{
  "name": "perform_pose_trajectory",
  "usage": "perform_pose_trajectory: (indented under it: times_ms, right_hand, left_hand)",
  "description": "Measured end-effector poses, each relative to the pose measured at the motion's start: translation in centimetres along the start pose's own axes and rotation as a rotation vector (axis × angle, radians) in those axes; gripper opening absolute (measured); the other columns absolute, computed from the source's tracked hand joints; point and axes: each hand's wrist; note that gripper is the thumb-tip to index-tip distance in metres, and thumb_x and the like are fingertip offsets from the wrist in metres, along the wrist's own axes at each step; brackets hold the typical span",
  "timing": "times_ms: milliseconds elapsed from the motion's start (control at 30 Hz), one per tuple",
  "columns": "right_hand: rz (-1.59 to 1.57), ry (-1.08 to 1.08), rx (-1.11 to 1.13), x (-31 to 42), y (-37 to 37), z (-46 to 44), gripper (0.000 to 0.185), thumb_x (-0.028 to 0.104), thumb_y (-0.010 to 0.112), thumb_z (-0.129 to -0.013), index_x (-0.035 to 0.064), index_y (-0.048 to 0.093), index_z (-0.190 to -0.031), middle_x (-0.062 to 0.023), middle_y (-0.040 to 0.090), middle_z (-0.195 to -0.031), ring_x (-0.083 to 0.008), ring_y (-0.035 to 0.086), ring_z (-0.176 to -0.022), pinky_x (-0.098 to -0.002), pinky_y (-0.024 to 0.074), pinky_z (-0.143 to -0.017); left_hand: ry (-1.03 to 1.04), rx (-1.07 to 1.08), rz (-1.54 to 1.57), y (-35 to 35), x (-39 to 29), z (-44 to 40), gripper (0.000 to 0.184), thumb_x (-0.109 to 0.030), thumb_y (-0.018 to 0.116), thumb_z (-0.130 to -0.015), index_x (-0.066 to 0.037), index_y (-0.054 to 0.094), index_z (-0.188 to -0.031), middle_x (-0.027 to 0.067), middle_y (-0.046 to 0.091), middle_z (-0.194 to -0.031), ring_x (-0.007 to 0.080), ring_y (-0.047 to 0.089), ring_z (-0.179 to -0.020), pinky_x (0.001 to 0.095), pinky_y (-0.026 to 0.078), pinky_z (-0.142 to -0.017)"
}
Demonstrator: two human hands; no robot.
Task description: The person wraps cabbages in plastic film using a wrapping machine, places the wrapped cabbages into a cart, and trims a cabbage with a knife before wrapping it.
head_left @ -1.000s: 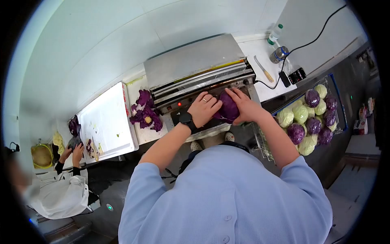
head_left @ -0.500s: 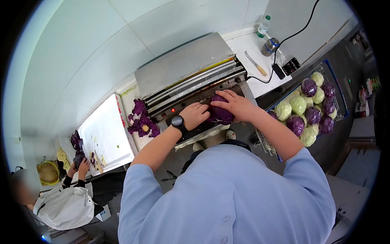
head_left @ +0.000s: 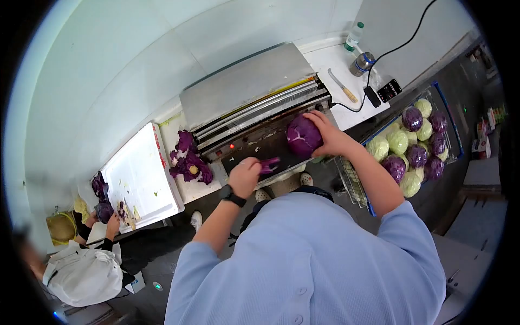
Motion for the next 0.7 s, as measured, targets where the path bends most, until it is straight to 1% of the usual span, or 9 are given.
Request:
perform_pose_trajectory:
  times_ms: [100,133,233,300,400,500,567,633,700]
  right_hand:
    - [-0.043,0.018,-0.112,-1.0,0.7,0.3,0.119,0.012,0.093,-0.057,0.0163,0.026,-0.155,-0.0208,0.03,-0.154,-0.0428,0.039,-0.141,-0.0444,0.0382,-0.117]
    - [-0.055,0.037,-0.136,-1.3,1.0,0.2,0.12,0.014,0.094,-0.055,0.0154,0.027,-0.155,-0.0207,0.031,-0.154,-0.0425,0.04,-0.141,-0.0446,0.0364,-0.119]
    - [-0.011,0.039,-0.176,-0.6,1.6,0.2,0.121,0.011,0.094,-0.051,0.0127,0.03,-0.154,-0.0178,0.035,-0.151,-0.0382,0.038,-0.141,-0.0421,0.0344,-0.119]
    - [0.039,0.115,-0.192,0.1,2.2,0.0,0.121,0.013,0.095,-0.05,0.0126,0.031,-0.153,-0.017,0.035,-0.15,-0.038,0.04,-0.14,-0.0433,0.0353,-0.119]
    - [0.105,0.111,-0.234,0.9,3.0,-0.5,0.124,0.016,0.096,-0.049,0.0135,0.03,-0.154,-0.0183,0.034,-0.151,-0.0406,0.042,-0.138,-0.0441,0.0385,-0.117]
    - [0.125,0.065,-0.204,1.1,3.0,-0.5,0.124,0.022,0.097,-0.051,0.0212,0.029,-0.155,-0.0235,0.031,-0.153,-0.0488,0.043,-0.135,-0.0496,0.0441,-0.112]
    - [0.192,0.113,-0.159,2.4,2.9,-0.8,0.121,0.02,0.095,-0.052,0.0233,0.03,-0.155,-0.0236,0.031,-0.153,-0.0502,0.044,-0.134,-0.0515,0.046,-0.109]
    - [0.23,0.128,-0.133,2.8,3.1,-1.1,0.12,0.019,0.094,-0.053,0.0244,0.03,-0.154,-0.0236,0.031,-0.153,-0.0505,0.045,-0.133,-0.0523,0.0471,-0.107]
    - [0.242,0.132,-0.121,2.8,3.0,-1.4,0.118,0.019,0.094,-0.053,0.0252,0.031,-0.153,-0.0235,0.031,-0.153,-0.0507,0.047,-0.131,-0.053,0.048,-0.106]
  left_hand:
    - [-0.316,-0.212,-0.094,-3.5,1.7,3.4,0.029,0.002,0.068,-0.07,-0.004,0.062,-0.098,0.0145,0.065,-0.101,0.0379,0.064,-0.09,0.045,0.054,-0.077]
    - [-0.375,-0.327,-0.056,-4.8,3.2,4.6,0.033,0.004,0.068,-0.071,-0.004,0.062,-0.102,0.0157,0.064,-0.101,0.0373,0.064,-0.09,0.0429,0.052,-0.078]
    - [-0.816,-0.438,0.001,-9.0,8.1,8.1,0.043,-0.001,0.074,-0.074,-0.001,0.057,-0.114,0.0158,0.063,-0.107,0.0376,0.063,-0.098,0.0433,0.05,-0.087]
    - [-0.719,-0.616,-0.088,-9.9,12.1,9.1,0.05,-0.005,0.078,-0.075,-0.001,0.058,-0.121,0.0147,0.065,-0.11,0.0369,0.063,-0.103,0.0419,0.051,-0.091]
    - [-0.659,-0.477,-0.412,-11.8,10.4,6.2,0.058,-0.008,0.08,-0.075,-0.001,0.057,-0.128,0.0164,0.063,-0.12,0.0373,0.062,-0.111,0.0405,0.05,-0.097]
    - [-0.417,-0.245,-0.002,-9.1,5.2,0.9,0.061,-0.009,0.079,-0.076,-0.001,0.057,-0.131,0.017,0.06,-0.13,0.0364,0.059,-0.119,0.0406,0.049,-0.101]
    - [-0.147,-0.012,-0.005,-6.0,0.7,-2.9,0.06,-0.009,0.078,-0.076,-0.003,0.057,-0.132,0.0156,0.057,-0.137,0.0341,0.056,-0.126,0.0416,0.047,-0.105]
    - [0.173,0.052,0.025,-3.1,-1.3,-6.4,0.059,-0.009,0.078,-0.077,-0.005,0.057,-0.132,0.0148,0.057,-0.137,0.0337,0.055,-0.129,0.0434,0.046,-0.108]
    - [0.338,0.058,-0.013,-1.1,-2.3,-8.5,0.056,-0.009,0.076,-0.079,-0.006,0.057,-0.132,0.0136,0.056,-0.138,0.0317,0.053,-0.131,0.0457,0.044,-0.111]
Point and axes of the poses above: each hand's wrist, its own z-axis away from the middle knuckle, its own y-axis out of the palm, x = y × z
